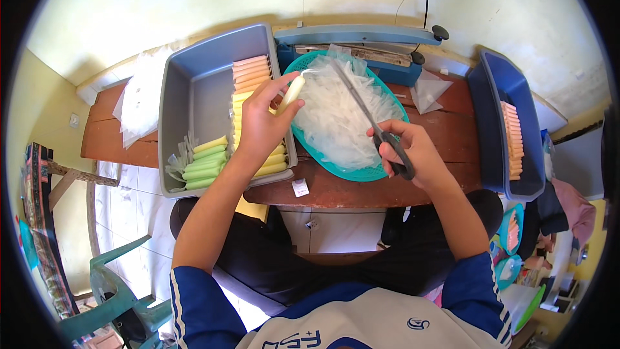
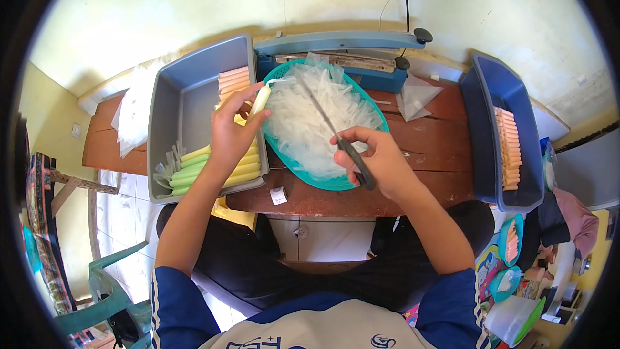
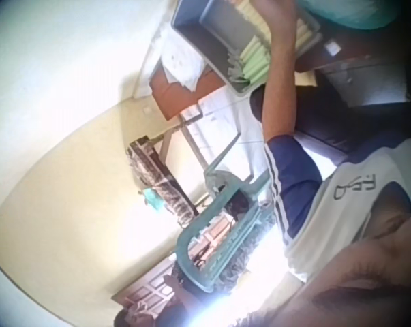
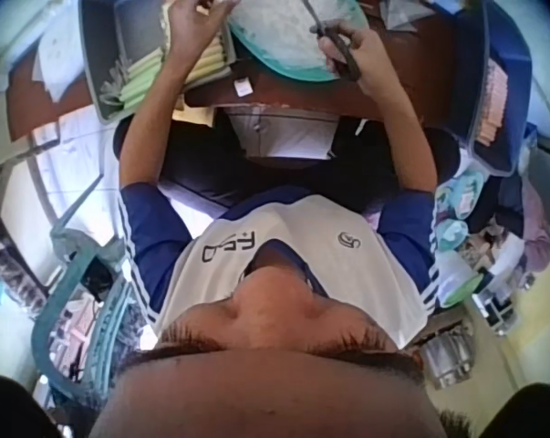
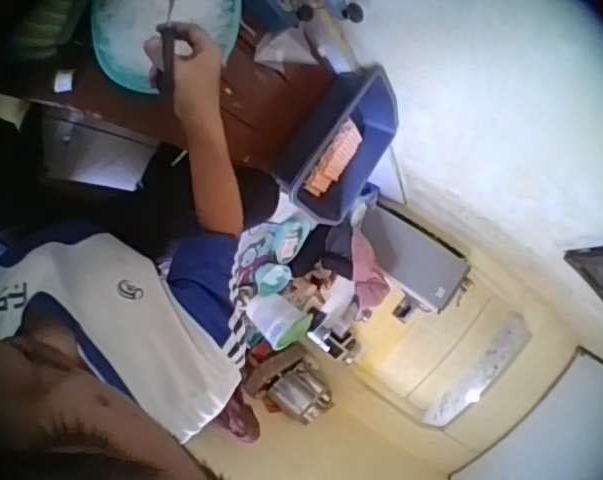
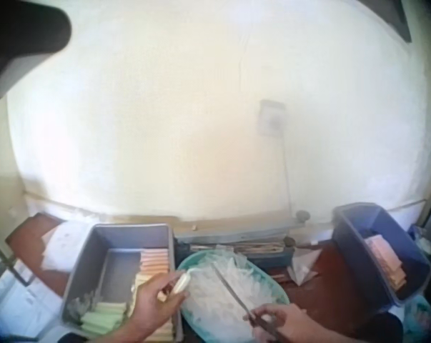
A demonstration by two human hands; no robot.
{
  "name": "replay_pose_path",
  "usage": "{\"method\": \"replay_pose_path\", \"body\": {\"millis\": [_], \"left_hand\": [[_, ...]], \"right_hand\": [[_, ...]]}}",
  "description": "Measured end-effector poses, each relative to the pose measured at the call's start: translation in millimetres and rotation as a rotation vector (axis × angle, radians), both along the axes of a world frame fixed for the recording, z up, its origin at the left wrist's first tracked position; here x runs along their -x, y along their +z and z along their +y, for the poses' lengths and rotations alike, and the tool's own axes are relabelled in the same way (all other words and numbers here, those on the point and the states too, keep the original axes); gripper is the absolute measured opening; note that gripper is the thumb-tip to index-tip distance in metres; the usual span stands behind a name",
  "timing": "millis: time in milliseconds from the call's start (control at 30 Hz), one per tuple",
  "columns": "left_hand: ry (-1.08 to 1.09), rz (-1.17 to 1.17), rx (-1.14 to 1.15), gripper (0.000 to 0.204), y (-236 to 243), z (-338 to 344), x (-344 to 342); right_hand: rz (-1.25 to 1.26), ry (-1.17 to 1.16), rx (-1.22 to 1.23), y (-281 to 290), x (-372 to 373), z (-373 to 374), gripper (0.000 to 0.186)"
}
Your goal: The person uses scissors to trim the excess plastic from the ends of frozen ice pops and then arranges them neatly by color in a grey tray.
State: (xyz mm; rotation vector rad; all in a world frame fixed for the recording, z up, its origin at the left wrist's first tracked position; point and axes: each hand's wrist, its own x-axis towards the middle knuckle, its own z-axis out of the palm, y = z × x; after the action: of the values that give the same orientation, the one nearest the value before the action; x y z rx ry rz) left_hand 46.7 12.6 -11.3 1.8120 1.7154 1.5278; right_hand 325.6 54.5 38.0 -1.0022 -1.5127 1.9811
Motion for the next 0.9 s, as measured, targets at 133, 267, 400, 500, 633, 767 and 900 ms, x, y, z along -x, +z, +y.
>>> {"method": "replay_pose_path", "body": {"millis": [133,267,400,500,633,767,900], "left_hand": [[0.027,0.05,-0.025,0.048,1,1,-2],[0.021,0.108,-0.043,0.046,3,-2,-3],[-0.012,0.133,-0.088,0.043,4,-3,-8],[-0.046,0.173,-0.102,0.042,2,-4,-7],[-0.082,0.243,-0.085,0.042,1,-5,-7],[-0.081,0.29,-0.121,0.044,0,-4,-9],[-0.08,0.322,-0.113,0.043,-2,-4,-9]], "right_hand": [[-0.019,0.079,0.021,-4,4,-10,0.044],[-0.066,0.075,0.001,-13,7,-13,0.046],[-0.059,0.082,0.027,-15,9,-13,0.049],[-0.071,0.097,0.017,-18,9,-11,0.05],[-0.088,0.084,-0.003,-21,9,-11,0.047],[-0.12,0.069,-0.005,-21,10,-10,0.044],[-0.132,0.057,0.001,-22,11,-9,0.043]]}}
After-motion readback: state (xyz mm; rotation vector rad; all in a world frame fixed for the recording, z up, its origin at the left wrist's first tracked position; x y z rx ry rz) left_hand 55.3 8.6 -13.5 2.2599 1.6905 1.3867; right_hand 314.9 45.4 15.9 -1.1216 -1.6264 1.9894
